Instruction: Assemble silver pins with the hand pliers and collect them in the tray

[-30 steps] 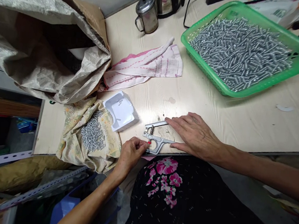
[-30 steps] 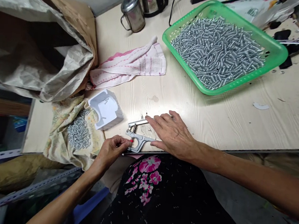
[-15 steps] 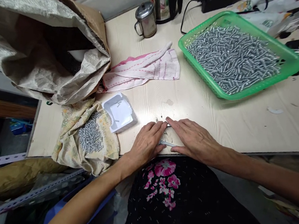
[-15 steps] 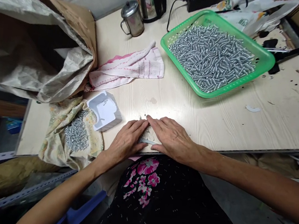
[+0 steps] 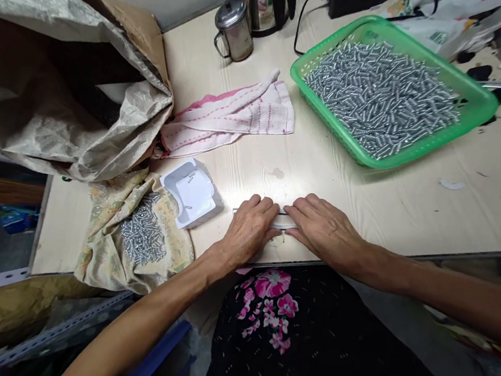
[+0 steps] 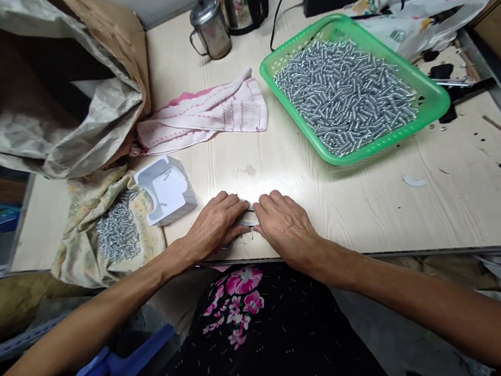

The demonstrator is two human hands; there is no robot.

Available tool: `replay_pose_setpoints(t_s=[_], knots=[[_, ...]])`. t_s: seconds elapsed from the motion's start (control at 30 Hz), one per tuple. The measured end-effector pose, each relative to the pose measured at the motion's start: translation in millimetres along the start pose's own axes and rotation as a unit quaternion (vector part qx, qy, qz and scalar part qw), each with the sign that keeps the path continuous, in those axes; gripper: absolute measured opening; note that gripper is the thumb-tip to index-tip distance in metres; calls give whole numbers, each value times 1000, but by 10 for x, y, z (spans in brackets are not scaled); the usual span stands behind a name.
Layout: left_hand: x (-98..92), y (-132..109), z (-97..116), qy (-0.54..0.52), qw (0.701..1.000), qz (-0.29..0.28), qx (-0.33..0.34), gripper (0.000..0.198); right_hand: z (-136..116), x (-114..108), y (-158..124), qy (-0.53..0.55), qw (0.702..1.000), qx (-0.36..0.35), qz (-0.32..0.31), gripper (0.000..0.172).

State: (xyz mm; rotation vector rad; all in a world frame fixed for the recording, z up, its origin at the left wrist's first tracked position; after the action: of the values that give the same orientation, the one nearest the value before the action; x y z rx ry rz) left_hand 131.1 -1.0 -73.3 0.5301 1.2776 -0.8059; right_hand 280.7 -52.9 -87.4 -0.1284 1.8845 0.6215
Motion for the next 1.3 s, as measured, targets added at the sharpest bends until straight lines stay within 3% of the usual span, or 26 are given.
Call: replay_pose_setpoints(t_s=[0.27, 0.5, 0.63, 0.77, 0.93, 1.0, 1.1, 1.3], knots=[[54, 4, -23, 9, 1000, 25, -16, 21, 76, 126, 65, 71, 997, -30, 15, 22], [28, -67, 54, 41, 997, 57, -29, 19, 142, 67, 81, 67, 997, -47, 12, 20], [-112, -177, 174, 75, 990, 120, -18, 28, 136, -90, 61, 141, 990, -10, 8, 24], [-314, -275, 296, 177, 961, 210, 39, 38, 95, -294, 119, 172, 984, 27, 32, 23], [-569, -335, 200, 272, 922, 268, 61, 24, 21, -438, 386, 195, 978, 23, 75, 20], [-685, -362, 86, 292, 918, 263, 54, 21, -17, -414, 558, 198, 976, 14, 91, 21], [-812, -392, -148, 301, 930, 208, 33, 16, -82, -296, 862, 188, 974, -11, 124, 32], [-792, -488, -602, 273, 956, 104, 38, 14, -83, 75, 1323, 105, 987, -72, 100, 69]])
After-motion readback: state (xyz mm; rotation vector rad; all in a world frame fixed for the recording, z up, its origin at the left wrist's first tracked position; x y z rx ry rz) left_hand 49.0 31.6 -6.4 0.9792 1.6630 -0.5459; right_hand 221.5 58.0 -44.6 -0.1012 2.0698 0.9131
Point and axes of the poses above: each hand's wrist, its own y-axis towards the middle knuckle, its own x-axis out of the palm, z = x × y, the point moved 3 cm from there along y, towards the middle knuckle, and after that the axes turned 13 degrees about z, right-handed, at the moved point
